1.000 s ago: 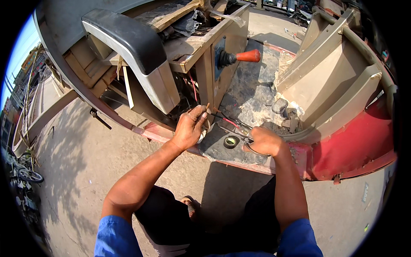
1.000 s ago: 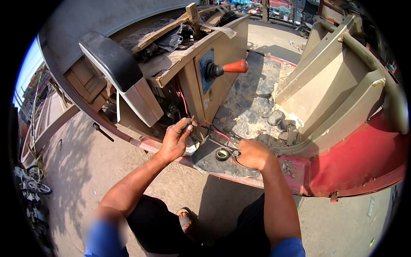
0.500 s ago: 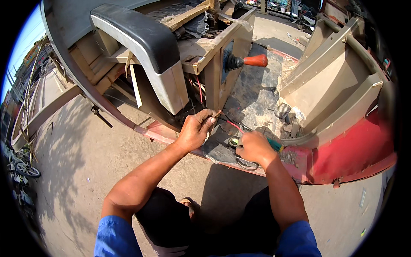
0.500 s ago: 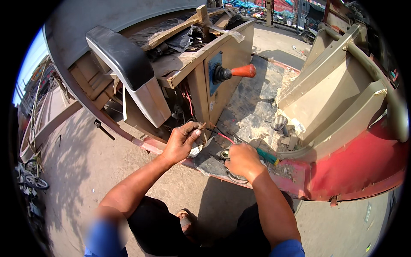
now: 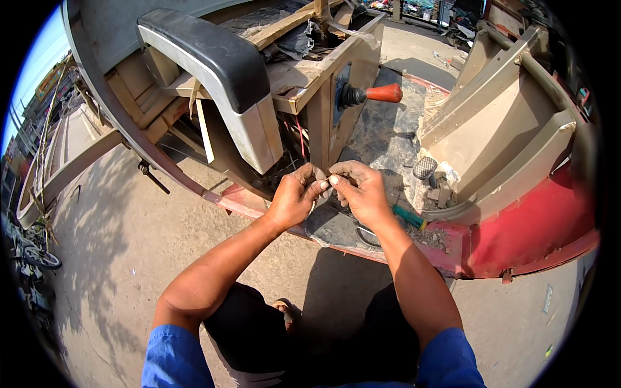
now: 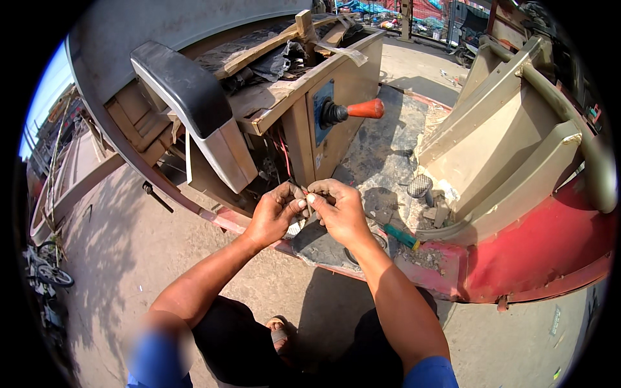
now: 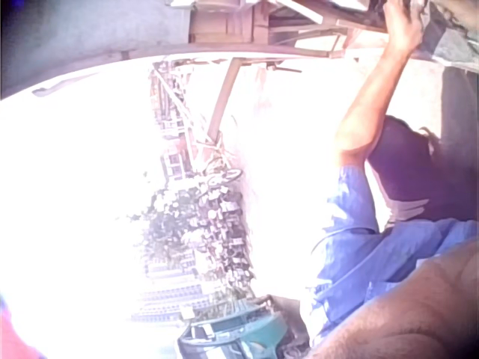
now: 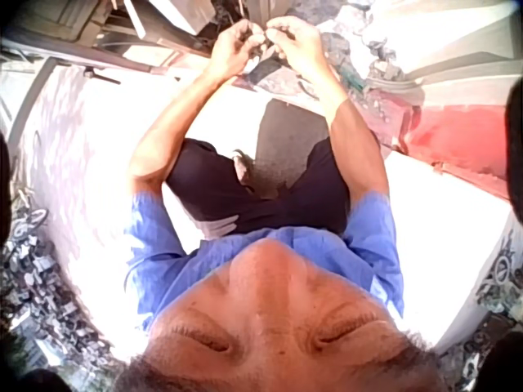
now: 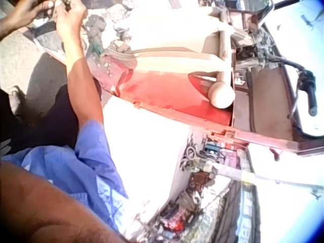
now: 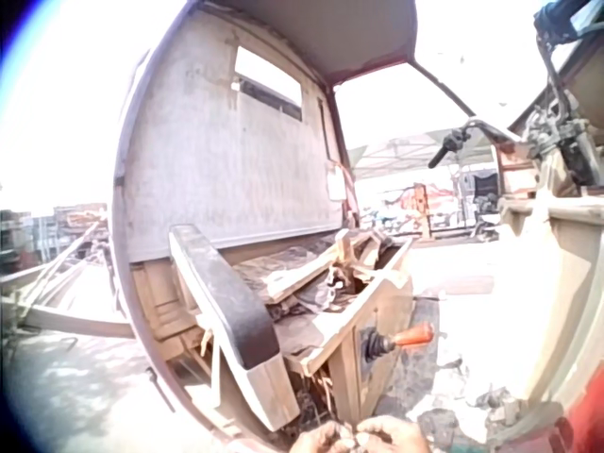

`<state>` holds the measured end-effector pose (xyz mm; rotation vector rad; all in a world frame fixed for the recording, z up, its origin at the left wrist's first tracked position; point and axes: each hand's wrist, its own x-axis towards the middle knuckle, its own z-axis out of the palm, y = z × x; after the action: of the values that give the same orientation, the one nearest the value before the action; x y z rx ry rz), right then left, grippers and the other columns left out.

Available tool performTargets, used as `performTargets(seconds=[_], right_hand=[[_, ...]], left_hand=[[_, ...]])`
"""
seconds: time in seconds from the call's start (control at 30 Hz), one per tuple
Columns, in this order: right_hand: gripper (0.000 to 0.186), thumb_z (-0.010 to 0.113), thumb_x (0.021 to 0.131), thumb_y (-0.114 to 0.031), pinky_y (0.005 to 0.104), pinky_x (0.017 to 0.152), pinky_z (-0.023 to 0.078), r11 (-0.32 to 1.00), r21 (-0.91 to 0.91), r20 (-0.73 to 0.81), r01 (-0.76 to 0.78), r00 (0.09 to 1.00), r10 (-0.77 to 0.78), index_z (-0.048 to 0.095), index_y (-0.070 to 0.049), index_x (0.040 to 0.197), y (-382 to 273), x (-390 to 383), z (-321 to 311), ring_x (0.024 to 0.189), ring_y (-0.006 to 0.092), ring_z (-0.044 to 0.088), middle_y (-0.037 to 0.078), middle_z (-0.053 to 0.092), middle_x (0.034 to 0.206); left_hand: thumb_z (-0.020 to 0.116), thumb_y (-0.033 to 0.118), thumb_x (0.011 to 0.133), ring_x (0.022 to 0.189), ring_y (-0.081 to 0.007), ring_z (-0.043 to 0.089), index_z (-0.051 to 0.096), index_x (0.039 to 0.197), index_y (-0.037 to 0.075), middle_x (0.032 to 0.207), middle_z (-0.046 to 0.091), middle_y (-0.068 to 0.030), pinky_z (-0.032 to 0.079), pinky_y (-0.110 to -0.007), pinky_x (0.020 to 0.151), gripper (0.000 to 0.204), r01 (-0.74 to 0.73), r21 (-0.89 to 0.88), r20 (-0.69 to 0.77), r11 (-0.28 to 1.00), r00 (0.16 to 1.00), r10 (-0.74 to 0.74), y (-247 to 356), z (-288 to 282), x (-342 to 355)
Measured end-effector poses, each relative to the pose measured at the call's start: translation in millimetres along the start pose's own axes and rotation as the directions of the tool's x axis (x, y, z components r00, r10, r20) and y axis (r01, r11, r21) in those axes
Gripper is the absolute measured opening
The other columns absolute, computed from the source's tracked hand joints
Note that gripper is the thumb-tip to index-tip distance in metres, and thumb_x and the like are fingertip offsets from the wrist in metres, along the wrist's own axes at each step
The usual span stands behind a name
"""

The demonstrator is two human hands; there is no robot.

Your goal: The person repairs exposed wiring inside a three-wheeled vehicle. They strip wire ends, twist conductors together, wrap connections with electrical tape, and use pliers to trim and adjust wires.

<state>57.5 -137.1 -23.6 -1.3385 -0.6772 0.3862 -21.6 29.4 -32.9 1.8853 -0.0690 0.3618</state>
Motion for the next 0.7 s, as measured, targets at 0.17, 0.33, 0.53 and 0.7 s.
performTargets(seconds=[0.17, 0.33, 0.53, 0.7], right_hand=[[0.013, 0.066, 0.095, -0.012, 0.0213, 0.050, 0.044, 0.999, 0.038, 0.009, 0.025, 1.000, -0.025, 0.067, 0.000, 0.099, 3, 4, 2, 0.060, 0.0048, 0.053, -0.001, 0.062, 0.074], [0.015, 0.068, 0.095, -0.016, 0.0209, 0.050, 0.044, 0.989, 0.141, -0.032, -0.038, 0.999, 0.043, 0.067, -0.001, 0.098, 7, 3, 7, 0.060, 0.0049, 0.054, -0.001, 0.062, 0.073], [0.015, 0.069, 0.094, -0.015, 0.0212, 0.050, 0.043, 0.966, 0.256, -0.028, -0.045, 0.998, 0.054, 0.067, -0.001, 0.097, 11, 5, 10, 0.058, 0.0060, 0.053, -0.001, 0.060, 0.070], [0.013, 0.069, 0.093, -0.014, 0.0216, 0.050, 0.043, 0.951, 0.301, -0.035, -0.066, 0.996, 0.080, 0.068, -0.001, 0.097, 13, 6, 13, 0.056, 0.0069, 0.053, 0.000, 0.059, 0.069]], left_hand=[[0.062, 0.013, 0.098, 0.063, -0.0070, 0.048, 0.056, 0.092, 0.001, 0.071, 0.055, -0.0003, 0.042, -0.026, 0.058, 0.015, -0.054, -0.067, -0.048, 0.996, 0.998, 0.051, -4, 2, 0], [0.061, 0.012, 0.099, 0.065, -0.0068, 0.048, 0.057, 0.094, 0.001, 0.073, 0.054, 0.0005, 0.042, -0.025, 0.060, 0.013, -0.056, -0.095, -0.025, 0.994, 0.998, 0.054, -5, -1, 0], [0.058, 0.009, 0.099, 0.067, -0.0067, 0.048, 0.058, 0.093, 0.002, 0.074, 0.056, 0.0007, 0.042, -0.025, 0.062, 0.009, -0.012, -0.119, -0.035, 0.993, 0.999, 0.008, 5, -2, -2], [0.058, 0.008, 0.099, 0.067, -0.0069, 0.050, 0.059, 0.092, 0.001, 0.075, 0.058, 0.0002, 0.042, -0.025, 0.061, 0.010, 0.010, -0.155, -0.071, 0.988, 0.997, -0.021, 7, -2, -2]])
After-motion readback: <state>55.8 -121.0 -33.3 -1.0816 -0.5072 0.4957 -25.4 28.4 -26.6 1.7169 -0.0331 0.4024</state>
